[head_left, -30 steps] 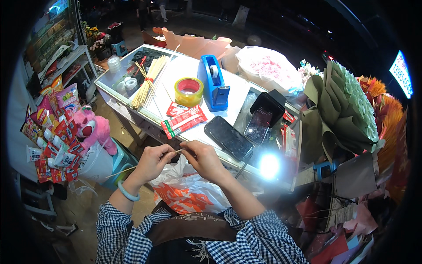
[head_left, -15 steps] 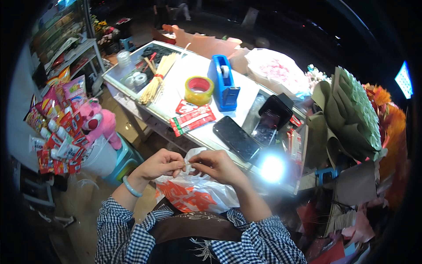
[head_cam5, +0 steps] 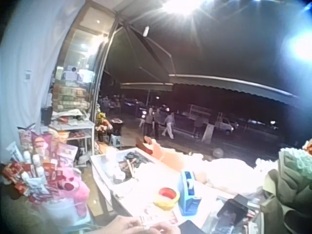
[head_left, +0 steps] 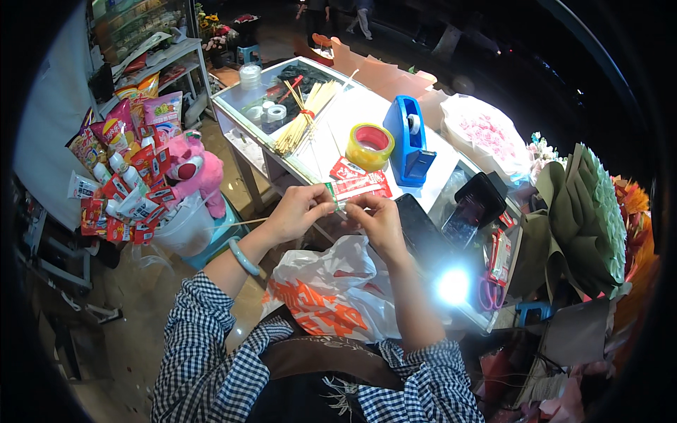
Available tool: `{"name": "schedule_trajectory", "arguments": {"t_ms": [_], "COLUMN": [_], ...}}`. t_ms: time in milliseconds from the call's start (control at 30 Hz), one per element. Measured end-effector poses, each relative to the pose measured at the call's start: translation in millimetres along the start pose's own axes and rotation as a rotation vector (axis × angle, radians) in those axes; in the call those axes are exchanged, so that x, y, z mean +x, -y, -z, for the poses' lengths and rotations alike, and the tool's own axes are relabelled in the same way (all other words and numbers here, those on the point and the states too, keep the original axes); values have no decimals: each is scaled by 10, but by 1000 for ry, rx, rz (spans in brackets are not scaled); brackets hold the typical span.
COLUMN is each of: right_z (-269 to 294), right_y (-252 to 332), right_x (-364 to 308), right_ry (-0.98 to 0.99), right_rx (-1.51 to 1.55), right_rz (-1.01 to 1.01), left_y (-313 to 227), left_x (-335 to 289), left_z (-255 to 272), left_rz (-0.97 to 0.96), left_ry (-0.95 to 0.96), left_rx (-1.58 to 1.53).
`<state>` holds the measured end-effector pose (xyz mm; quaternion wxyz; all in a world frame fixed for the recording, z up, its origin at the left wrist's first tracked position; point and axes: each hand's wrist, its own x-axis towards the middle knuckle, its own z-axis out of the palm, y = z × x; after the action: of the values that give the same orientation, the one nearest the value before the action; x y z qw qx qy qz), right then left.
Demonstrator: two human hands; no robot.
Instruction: The person assembles small red rectangular packets onto wooden sticks using tape and scissors. They repeatedly pick up packets, attach them to sticks, and trim excess material, then place the finished items into a plastic bag.
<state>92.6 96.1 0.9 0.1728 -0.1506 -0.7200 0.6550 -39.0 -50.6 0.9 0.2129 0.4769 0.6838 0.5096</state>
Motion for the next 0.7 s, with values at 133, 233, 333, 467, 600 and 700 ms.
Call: {"name": "schedule_trajectory", "arguments": {"t_ms": [133,233,333,467,600,700], "right_z": [53,53,-23,3,16,25], "right_y": [-4,13,2,-52,-168,-231], "right_x": [173,247,324,444,579,648], "right_ry": [102,104,-33,-86,-141,-222], "right_rx": [117,127,39,-136,-217,-543], "right_rz": [49,0,-35,-12,-50,121], "left_y": [60,108,154,235,343,409], "left_x": [144,238,292,376,447,494], "left_z": [79,147,128,43,-27,-48], "left_rz": [-16,203,141,92,-15,-50], "left_ry": [7,164,117,11,2,18], "left_rx": [-59,-243,-173,-56,244,355]}}
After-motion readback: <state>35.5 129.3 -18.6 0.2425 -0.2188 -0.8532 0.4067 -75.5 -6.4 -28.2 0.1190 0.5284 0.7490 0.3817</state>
